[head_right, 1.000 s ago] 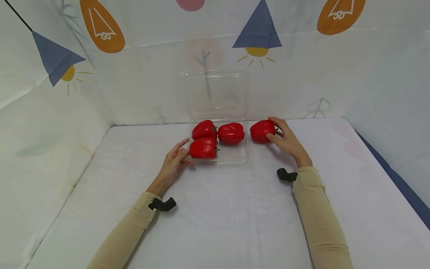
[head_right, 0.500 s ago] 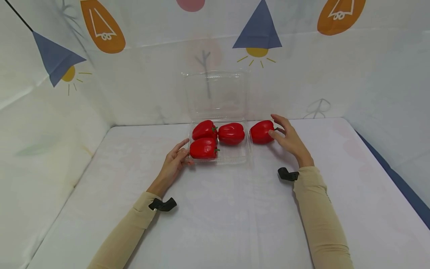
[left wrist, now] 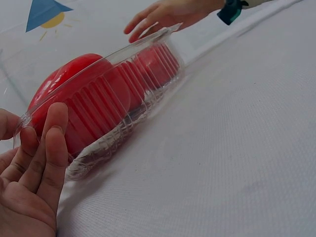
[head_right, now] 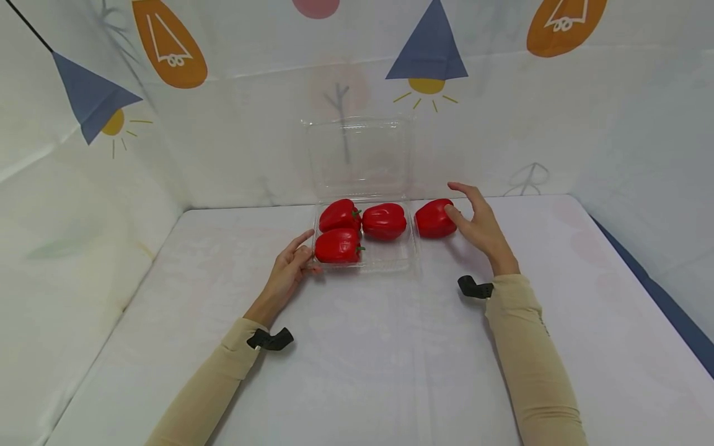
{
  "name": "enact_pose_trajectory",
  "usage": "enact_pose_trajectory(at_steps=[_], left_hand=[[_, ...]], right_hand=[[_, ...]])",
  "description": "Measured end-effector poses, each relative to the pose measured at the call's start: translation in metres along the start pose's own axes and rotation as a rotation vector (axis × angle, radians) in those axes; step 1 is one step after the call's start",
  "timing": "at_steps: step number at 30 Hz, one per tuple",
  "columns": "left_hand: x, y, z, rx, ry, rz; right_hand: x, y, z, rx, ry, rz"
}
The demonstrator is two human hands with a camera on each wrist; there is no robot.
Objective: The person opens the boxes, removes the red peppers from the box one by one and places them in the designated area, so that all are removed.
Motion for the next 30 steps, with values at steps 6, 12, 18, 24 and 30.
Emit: enact_pose_trajectory(at_steps=[6,12,18,24,30], left_hand=[[0.000,-0.001,0.000,0.001,0.011,-0.008],[-0.001,-0.002,-0.001,0.003,0.010,-0.005],[0.001,-0.001,-0.001,-0.010,0.019,0.003],[0.000,-0.001,-0.001,-0.008,0.023,-0.002],[0.002,-0.001,-0.001,-0.013,0.019,-0.004]], right_hand=[[-0.017,0.008,0.002,-0.020,-0.023,-0.011],[-0.029,0.019,0.003,-0.057,-0.104,-0.017],[-0.038,0.032,0.005,-0.122,-0.136,-0.050],[-0.048,0.049,0.007,-0.189,-0.174,-0.057],[-0.054,0.065,0.010,-0.244,-0.225,-0.079]])
Point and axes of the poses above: each hand's wrist, its own z-axis towards the middle knuckle, its own y-axis out of the palm, x = y × z, the point moved 3 cm from there along z, towards the middle knuckle, and after that the axes turned 1 degree about -x, right-handed, at the moved point
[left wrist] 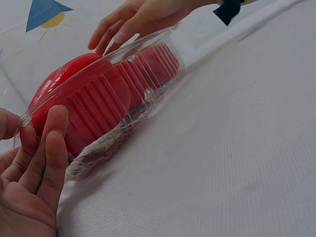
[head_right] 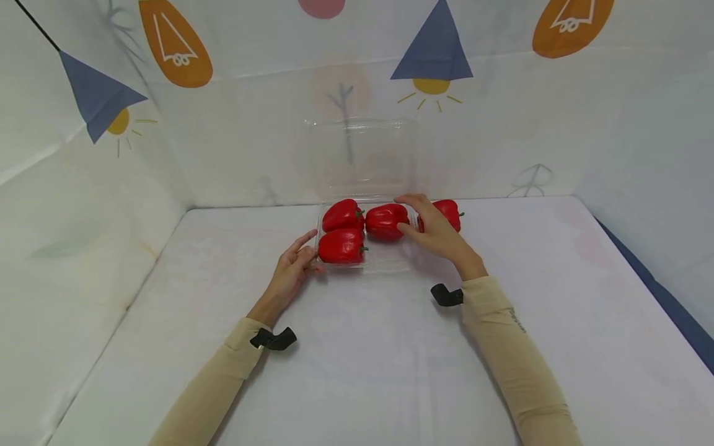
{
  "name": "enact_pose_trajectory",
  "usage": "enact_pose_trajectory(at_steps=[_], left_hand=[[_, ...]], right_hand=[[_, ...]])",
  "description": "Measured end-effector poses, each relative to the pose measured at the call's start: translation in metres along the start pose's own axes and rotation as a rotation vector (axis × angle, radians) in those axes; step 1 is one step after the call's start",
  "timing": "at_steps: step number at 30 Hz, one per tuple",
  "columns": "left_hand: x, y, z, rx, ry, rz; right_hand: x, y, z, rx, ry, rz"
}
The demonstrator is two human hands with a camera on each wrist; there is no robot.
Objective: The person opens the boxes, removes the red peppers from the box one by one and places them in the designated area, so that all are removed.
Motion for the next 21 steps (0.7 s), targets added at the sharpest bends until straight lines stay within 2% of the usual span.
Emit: enact_pose_trajectory(at_steps=[8,16,21], left_hand=[[-0.001,0.000,0.001,0.000,0.007,0.007],[-0.003,0.000,0.000,0.015,-0.021,0.022],[-0.002,0.000,0.001,0.019,-0.030,0.027]], right_hand=[[0.000,0.014,0.006,-0.120,0.073,-0.111],[0.001,0.020,0.011,-0.136,0.133,-0.238],[0.001,0.021,0.012,-0.128,0.140,-0.266]])
Point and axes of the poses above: each hand's wrist, its own z-axis towards the middle knuckle, its own y-axis out of the palm, x = y × z, the point moved 3 cm from there along z, towards the middle knuckle, and after that the axes turned 1 degree about -x, right-handed, at the moved point
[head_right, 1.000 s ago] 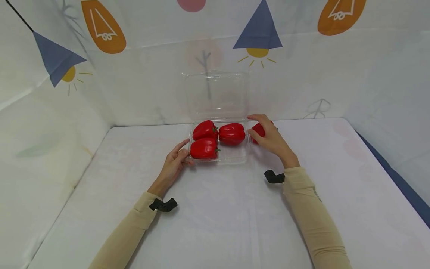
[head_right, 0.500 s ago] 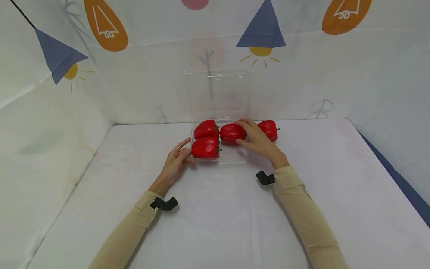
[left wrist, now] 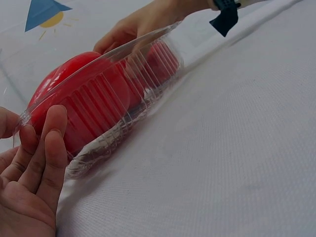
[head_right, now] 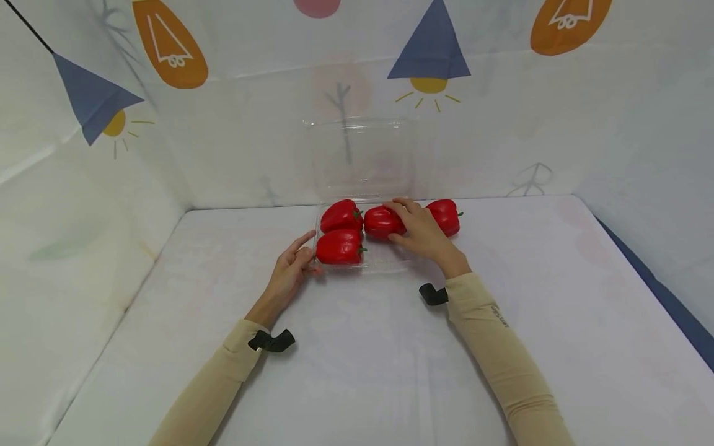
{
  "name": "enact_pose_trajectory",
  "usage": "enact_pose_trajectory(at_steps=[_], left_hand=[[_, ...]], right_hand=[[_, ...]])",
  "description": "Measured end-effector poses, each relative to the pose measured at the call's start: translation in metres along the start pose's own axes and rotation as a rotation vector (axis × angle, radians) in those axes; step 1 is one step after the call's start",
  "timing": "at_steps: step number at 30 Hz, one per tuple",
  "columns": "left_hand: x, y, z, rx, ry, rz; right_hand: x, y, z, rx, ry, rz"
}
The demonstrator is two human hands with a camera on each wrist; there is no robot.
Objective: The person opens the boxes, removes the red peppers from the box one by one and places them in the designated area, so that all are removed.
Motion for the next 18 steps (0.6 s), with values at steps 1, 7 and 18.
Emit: enact_pose_trajectory(at_steps=[1,7,18], left_hand=[[0.0001,0.0004,0.0001,-0.002,0.000,-0.002],[0.0010,0.0016,0.0005,-0.008,0.010,-0.013],[0.0002,0.0011,0.0007,-0.003,0.012,-0.008]], right_hand=[[-0.0001,-0.0002,-0.0002,0.002,-0.001,0.001],[-0.0008,-0.0020,-0.0006,0.003,-0.003,0.006],[-0.0019,-0.0045,-0.0026,0.063,-0.097,0.048]])
Point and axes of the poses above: each hand's wrist, its own z-axis towards the middle knuckle, its own y-axis out of the palm, x = y × z, the point moved 3 cm from there along z, towards the middle knuckle, and after that the axes turned 1 degree about -x, right-handed, at the moved point
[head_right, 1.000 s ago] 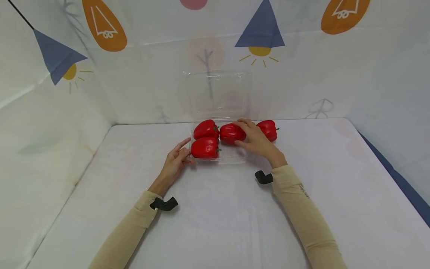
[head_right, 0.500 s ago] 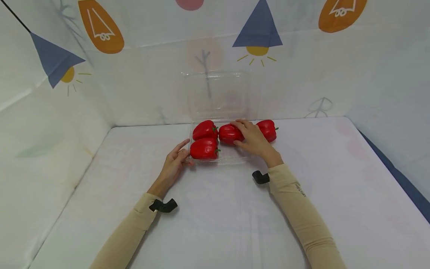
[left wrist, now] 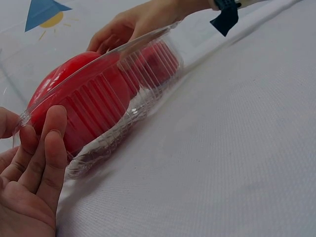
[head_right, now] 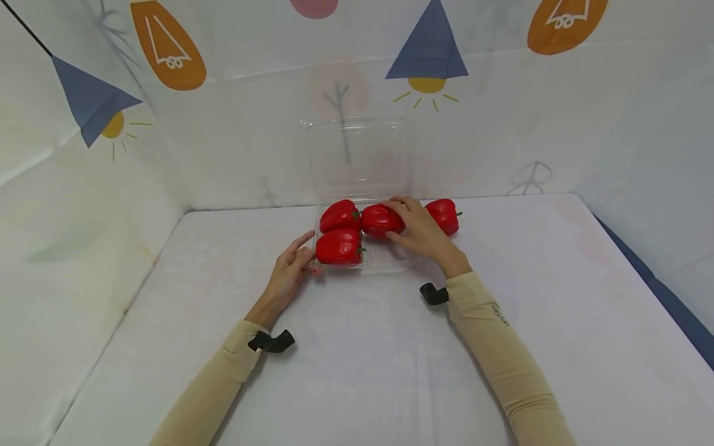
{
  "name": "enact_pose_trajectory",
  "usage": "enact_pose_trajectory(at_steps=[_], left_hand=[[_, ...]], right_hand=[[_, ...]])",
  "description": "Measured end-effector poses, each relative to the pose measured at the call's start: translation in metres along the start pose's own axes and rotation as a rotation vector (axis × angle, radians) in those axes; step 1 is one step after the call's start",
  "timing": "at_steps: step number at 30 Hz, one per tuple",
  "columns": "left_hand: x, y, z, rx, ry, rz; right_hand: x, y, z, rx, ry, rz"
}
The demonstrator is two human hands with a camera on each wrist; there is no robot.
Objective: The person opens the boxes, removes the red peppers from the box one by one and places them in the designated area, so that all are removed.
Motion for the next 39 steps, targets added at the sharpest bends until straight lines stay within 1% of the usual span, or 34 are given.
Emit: enact_pose_trajectory(at_steps=[6,14,20,28,33,39], left_hand=[[-0.001,-0.001,-0.002,0.006,-0.010,0.026],[-0.002,-0.001,-0.003,-0.001,0.001,0.012],[0.000,0.001,-0.003,-0.003,0.010,0.009],[0.000,0.000,-0.002,0.004,0.001,0.020],[0.000,0.000,-0.002,0.002,0.002,0.012],[0.000,0.000,-0.001,0.007,0.003,0.009]], right_hand=[[0.000,-0.001,-0.001,0.008,-0.011,0.009],[-0.004,-0.007,-0.004,0.014,-0.016,0.038],[-0.006,-0.014,-0.006,0.034,-0.025,0.046],[-0.008,-0.020,-0.007,0.041,-0.019,0.057],[-0.006,-0.023,-0.008,0.049,-0.006,0.065],[-0.005,-0.027,-0.009,0.061,-0.009,0.075]])
Point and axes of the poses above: each hand's wrist, its own z-axis towards the middle knuckle, its own y-axis out of the palm, x = y × z, the point moved 3 cm from there along z, towards the middle knuckle, and after that the axes turned 1 degree about -x, right-handed, at the moved point
